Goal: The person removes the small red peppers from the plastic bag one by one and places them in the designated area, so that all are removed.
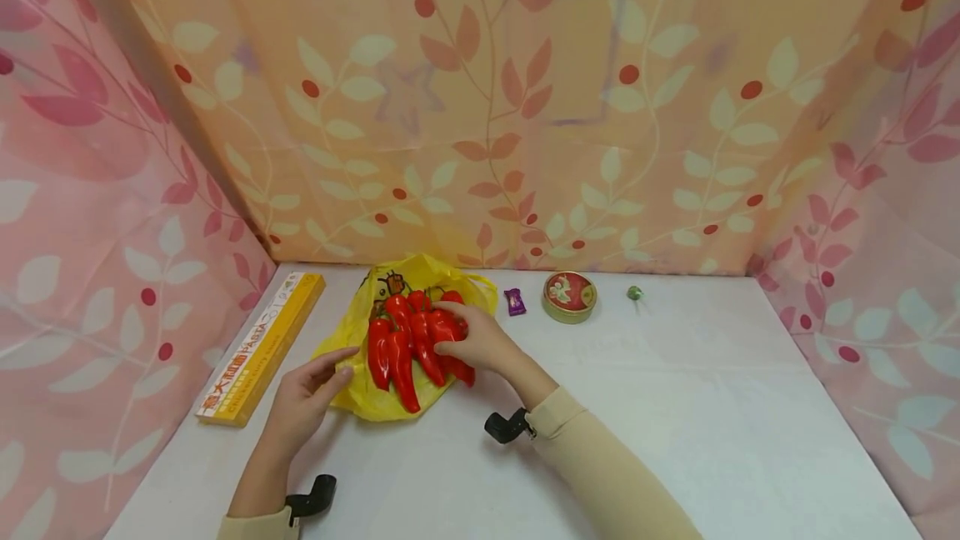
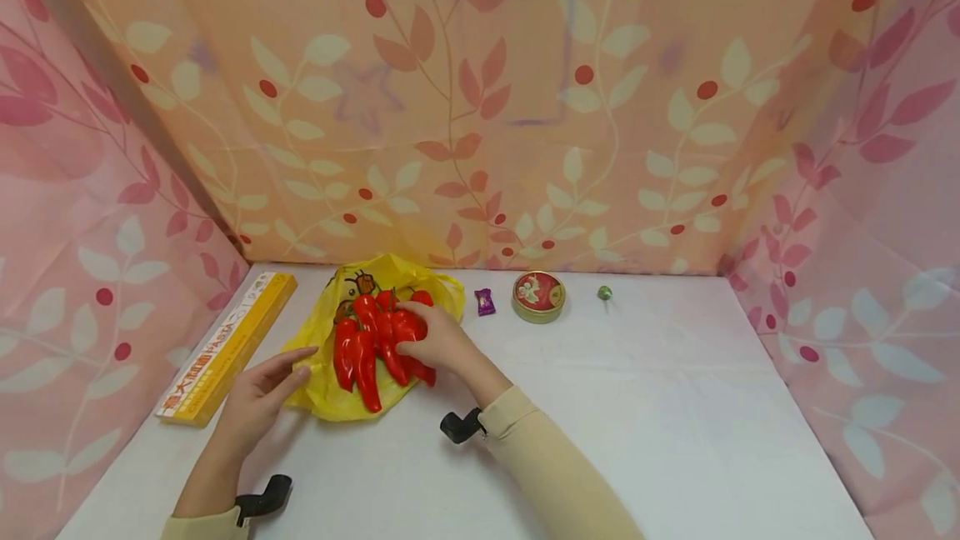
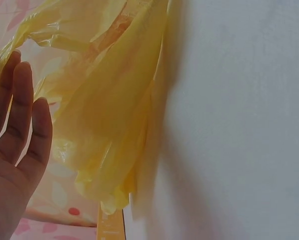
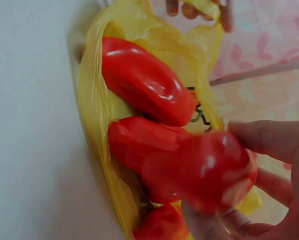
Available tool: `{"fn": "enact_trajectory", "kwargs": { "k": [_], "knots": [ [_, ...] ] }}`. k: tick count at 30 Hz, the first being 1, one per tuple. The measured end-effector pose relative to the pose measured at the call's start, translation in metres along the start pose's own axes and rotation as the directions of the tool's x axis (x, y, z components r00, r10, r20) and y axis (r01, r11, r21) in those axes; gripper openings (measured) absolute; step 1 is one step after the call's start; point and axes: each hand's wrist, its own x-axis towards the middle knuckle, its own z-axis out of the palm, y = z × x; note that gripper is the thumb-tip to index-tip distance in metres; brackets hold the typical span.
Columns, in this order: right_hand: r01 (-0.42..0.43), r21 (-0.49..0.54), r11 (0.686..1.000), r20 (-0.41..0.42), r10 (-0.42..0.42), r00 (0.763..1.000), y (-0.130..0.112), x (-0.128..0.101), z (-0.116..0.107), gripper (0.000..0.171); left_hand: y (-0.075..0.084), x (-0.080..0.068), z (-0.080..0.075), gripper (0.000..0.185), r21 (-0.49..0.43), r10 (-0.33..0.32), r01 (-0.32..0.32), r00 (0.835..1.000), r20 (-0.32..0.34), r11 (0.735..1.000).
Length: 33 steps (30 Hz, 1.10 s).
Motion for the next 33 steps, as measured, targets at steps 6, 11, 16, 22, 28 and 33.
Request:
{"fn": "enact_trajectory", "kwargs": {
  "k": [6,11,16,22,28,33],
  "knots": [
    [-0.002,0.095,0.996,-0.023,0.004,1.000,0.003,-0.021,-0.019,0.063,-0.001,0.000,-0.001,0.037,0.009,0.017,-0.017,1.000,-0.003,1.000],
    [0.013,0.097,0.995,-0.056,-0.007,0.998,0.005,-0.034,-0.036,0.061,-0.001,0.001,-0.001,0.039,0.019,-0.004,0.004,1.000,-0.003,1.000],
    [-0.007,0.096,0.995,-0.090,0.016,0.996,0.011,-0.047,-0.052,0.062,0.000,0.001,-0.001,0.041,0.014,-0.010,0.010,1.000,-0.004,1.000],
    [-0.035,0.104,0.994,-0.116,0.047,0.992,0.019,-0.065,-0.072,0.061,-0.002,0.001,-0.001,0.041,-0.012,-0.006,0.006,1.000,-0.008,1.000],
    [-0.072,0.112,0.991,-0.156,0.089,0.984,0.027,-0.085,-0.088,0.062,-0.004,0.003,0.001,0.041,-0.037,0.011,-0.011,1.000,-0.005,0.999],
    [-0.084,0.096,0.992,-0.176,0.100,0.979,0.032,-0.097,-0.100,0.063,-0.007,0.004,0.000,0.040,-0.054,0.010,-0.011,1.000,-0.007,0.998]
  ]
}}
